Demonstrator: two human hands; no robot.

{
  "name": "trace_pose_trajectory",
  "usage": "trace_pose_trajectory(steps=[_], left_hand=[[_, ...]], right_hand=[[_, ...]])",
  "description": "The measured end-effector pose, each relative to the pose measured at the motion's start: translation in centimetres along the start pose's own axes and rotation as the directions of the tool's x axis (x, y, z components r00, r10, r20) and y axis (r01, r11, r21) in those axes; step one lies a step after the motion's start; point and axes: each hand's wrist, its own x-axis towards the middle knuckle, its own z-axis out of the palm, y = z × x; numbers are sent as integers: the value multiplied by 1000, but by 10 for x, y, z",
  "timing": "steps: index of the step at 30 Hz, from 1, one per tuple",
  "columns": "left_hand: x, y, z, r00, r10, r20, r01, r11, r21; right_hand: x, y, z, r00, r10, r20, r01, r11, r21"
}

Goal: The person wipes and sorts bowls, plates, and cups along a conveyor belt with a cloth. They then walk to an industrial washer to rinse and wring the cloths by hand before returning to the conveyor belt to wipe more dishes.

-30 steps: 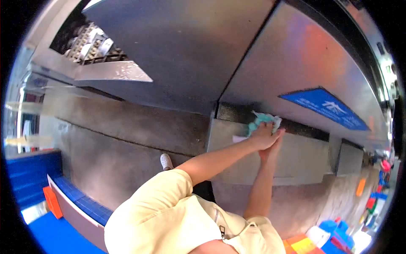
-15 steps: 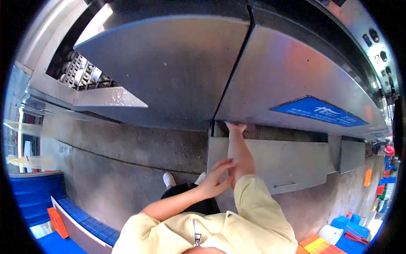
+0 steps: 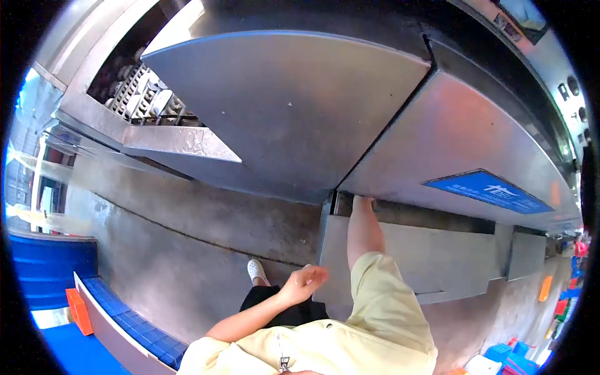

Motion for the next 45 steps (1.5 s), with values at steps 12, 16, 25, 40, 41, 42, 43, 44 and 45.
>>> trace_pose_trajectory(steps=[12,16,25,40,41,42,43,44,45], left_hand=[[110,23,13,959,-256,123,274,727,-630],[173,40,40,839,-496,224,442,381,-812],[227,19,84,720,-569,398,630,295,-718],[157,42,111,788,-352,505,615,422,-666],[172,32,122,788,-361,499,615,424,-665],[172,34,122,745,-390,541,667,472,-577],[168,36,121,697,-422,580,711,513,-481],[166,37,121,694,-426,580,714,511,-479],[165,40,122,724,-385,573,673,578,-462]], right_hand=[[-55,-111,-24,985,-34,-169,-136,453,-881],[-143,-107,9,739,102,666,508,-734,-451],[-287,-127,60,539,306,785,678,-710,-190],[-203,-137,9,936,217,276,22,749,-662],[-182,-152,8,928,194,319,165,551,-818],[-182,-151,12,912,181,369,304,305,-903],[-185,-148,14,913,179,367,302,308,-902],[-189,-145,16,869,251,425,365,255,-896],[-194,-142,19,818,325,474,428,206,-880]])
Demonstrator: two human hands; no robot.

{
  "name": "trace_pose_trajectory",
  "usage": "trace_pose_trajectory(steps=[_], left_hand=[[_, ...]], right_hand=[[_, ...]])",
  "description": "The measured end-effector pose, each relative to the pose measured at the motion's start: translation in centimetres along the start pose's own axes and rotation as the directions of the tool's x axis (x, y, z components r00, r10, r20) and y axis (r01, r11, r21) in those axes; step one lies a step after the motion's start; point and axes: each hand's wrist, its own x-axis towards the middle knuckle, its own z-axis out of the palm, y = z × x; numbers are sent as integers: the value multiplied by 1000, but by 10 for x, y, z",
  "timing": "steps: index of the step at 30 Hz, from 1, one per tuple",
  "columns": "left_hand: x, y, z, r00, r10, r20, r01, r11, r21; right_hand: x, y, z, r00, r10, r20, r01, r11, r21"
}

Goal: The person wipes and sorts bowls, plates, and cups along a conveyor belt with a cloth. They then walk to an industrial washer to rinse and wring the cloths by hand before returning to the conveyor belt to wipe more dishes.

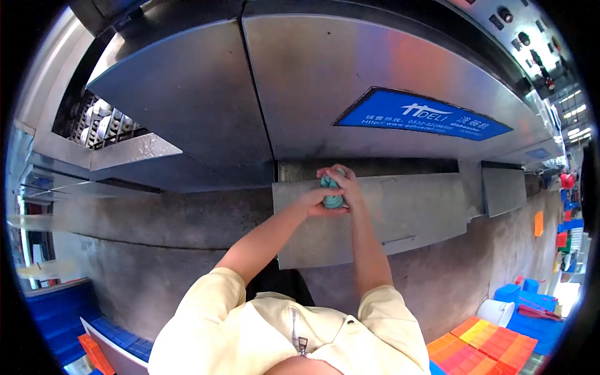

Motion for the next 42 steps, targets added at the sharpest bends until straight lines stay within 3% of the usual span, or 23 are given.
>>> trace_pose_trajectory(steps=[2,4,6,8,9,10,12,14,15,16,17,18,20,24,26,27,30,32,35,36,39,41,42], left_hand=[[11,7,-2,999,45,26,-47,997,69],[25,19,-7,998,-53,15,45,941,335],[29,23,0,997,-4,-72,35,901,432],[43,25,-1,986,68,-151,20,856,517],[66,21,-19,959,281,-41,-113,510,852],[63,26,-17,897,420,141,-172,36,985],[49,33,-5,776,581,247,-61,-320,945],[35,35,-22,648,676,351,-191,-302,934],[28,39,-32,689,662,296,-131,-287,949],[18,43,-43,724,648,236,-75,-266,961],[-1,49,-55,723,677,135,-16,-179,984],[-23,54,-69,719,694,39,33,-91,995],[-72,57,-111,642,766,-31,83,-29,996],[-217,50,-207,434,889,-147,157,86,984],[-273,35,-307,276,959,-59,135,22,991],[-329,25,-329,194,960,-201,43,196,980],[-468,-23,-427,68,961,-269,-194,277,941],[-573,-59,-453,-86,903,-420,-254,388,886],[-713,-119,-497,-247,772,-585,-481,426,766],[-754,-136,-512,-256,722,-643,-600,403,691],[-856,-177,-538,-261,609,-749,-880,167,444],[-900,-190,-562,-311,539,-783,-943,-74,323],[-901,-184,-569,-325,515,-793,-939,-78,334]], right_hand=[[1,-24,4,998,40,42,-36,996,-83],[11,-31,-1,993,83,83,-68,983,-170],[26,-27,-6,1000,-14,11,18,820,-572],[37,-23,-5,996,-74,-57,17,742,-670],[43,-21,0,984,-137,-115,4,659,-752],[44,-22,8,968,-218,-121,33,592,-805],[48,-15,15,938,-303,-171,34,570,-821],[64,8,15,926,-318,-205,48,637,-770],[71,23,21,919,-333,-210,139,773,-619],[66,16,51,929,-220,-297,16,826,-564],[80,43,54,918,-321,-233,138,808,-572],[88,60,68,953,-194,-232,23,811,-584],[88,79,139,969,-185,-164,46,788,-614],[86,169,291,994,90,64,-70,963,-260],[38,192,401,971,102,214,-59,979,-196],[13,208,456,950,97,298,-29,973,-227],[-52,272,598,828,167,536,28,942,-336],[-97,313,684,751,260,607,28,906,-423],[-162,335,803,377,496,782,-286,866,-411],[-179,348,840,290,500,816,-310,856,-414],[-229,371,940,212,461,862,-161,886,-435],[-251,399,995,154,429,890,-132,902,-411],[-246,401,1004,127,437,891,-143,897,-419]])
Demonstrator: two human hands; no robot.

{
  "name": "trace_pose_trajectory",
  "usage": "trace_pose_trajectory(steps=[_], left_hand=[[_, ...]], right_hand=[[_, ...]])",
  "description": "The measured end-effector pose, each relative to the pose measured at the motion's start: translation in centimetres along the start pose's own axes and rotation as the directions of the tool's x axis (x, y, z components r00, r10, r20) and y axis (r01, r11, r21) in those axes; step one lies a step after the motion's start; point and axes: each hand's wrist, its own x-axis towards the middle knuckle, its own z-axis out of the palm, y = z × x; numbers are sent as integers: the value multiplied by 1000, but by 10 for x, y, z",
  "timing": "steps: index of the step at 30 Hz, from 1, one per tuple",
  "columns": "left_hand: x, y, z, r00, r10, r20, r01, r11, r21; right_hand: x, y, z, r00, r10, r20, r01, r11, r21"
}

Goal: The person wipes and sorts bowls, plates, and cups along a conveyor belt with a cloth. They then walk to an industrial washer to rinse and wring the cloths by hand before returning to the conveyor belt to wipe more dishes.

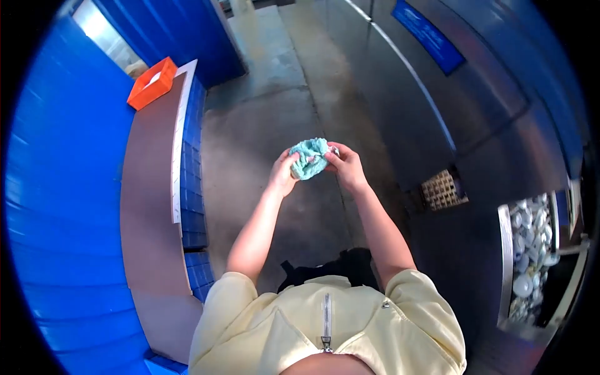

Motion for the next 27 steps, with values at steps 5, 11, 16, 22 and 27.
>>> trace_pose_trajectory(steps=[5,11,16,22,27], left_hand=[[114,40,-47,975,194,-104,-194,981,13],[260,112,-41,977,158,-142,-181,969,-169],[371,180,-51,939,325,-112,-338,932,-132],[533,255,-103,954,298,-26,-295,927,-233],[669,344,-144,951,302,-65,-309,933,-185]], right_hand=[[131,1,27,994,-102,37,107,978,-177],[302,-19,1,984,-156,87,177,800,-574],[441,-43,11,841,-488,233,501,542,-675],[631,-36,19,950,-312,10,270,808,-524],[760,-102,12,888,-437,-146,221,682,-697]])
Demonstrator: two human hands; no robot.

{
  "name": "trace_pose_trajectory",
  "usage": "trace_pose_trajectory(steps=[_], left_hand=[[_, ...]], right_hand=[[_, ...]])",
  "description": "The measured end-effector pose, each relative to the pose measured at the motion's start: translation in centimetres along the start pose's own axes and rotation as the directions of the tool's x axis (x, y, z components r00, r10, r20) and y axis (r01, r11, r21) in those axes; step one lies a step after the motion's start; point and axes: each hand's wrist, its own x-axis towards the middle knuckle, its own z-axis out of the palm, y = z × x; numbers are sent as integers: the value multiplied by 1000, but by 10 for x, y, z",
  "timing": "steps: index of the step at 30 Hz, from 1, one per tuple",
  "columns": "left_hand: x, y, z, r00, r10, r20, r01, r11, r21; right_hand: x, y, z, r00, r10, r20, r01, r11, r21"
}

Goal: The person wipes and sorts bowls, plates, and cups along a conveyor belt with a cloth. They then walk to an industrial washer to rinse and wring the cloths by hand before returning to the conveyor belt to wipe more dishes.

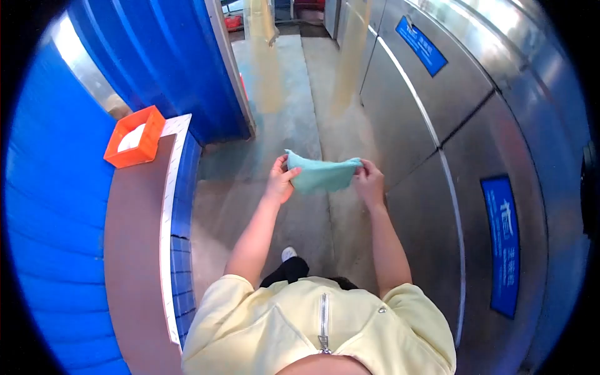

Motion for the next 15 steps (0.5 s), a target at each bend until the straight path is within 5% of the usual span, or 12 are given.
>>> trace_pose_trajectory(steps=[2,3,4,6,7,8,9,10,13,15], left_hand=[[58,15,-20,999,-42,17,41,998,43],[87,22,-28,996,-78,33,75,992,104],[113,24,-28,993,-103,53,94,982,162],[167,10,-22,961,-276,28,223,829,514],[202,-15,-16,913,147,380,-382,634,673],[240,-38,-8,560,378,737,-825,173,538],[267,-55,5,551,383,741,-831,167,531],[290,-73,19,624,319,714,-767,70,638],[354,-103,53,832,163,530,-481,-264,836],[413,-83,73,840,87,536,-497,-273,823]], right_hand=[[53,-6,9,999,39,-9,-39,997,-73],[76,-27,10,981,192,-33,-169,919,357],[100,-38,17,942,335,13,-241,648,722],[139,-13,44,991,-81,106,17,866,499],[145,-26,56,959,-116,259,-26,873,488],[154,-43,78,902,-147,406,-66,883,465],[174,-40,105,807,-423,412,293,893,342],[196,-32,126,618,-638,460,620,755,213],[274,1,151,609,-520,599,683,728,-63],[344,31,154,661,-531,530,680,722,-125]])
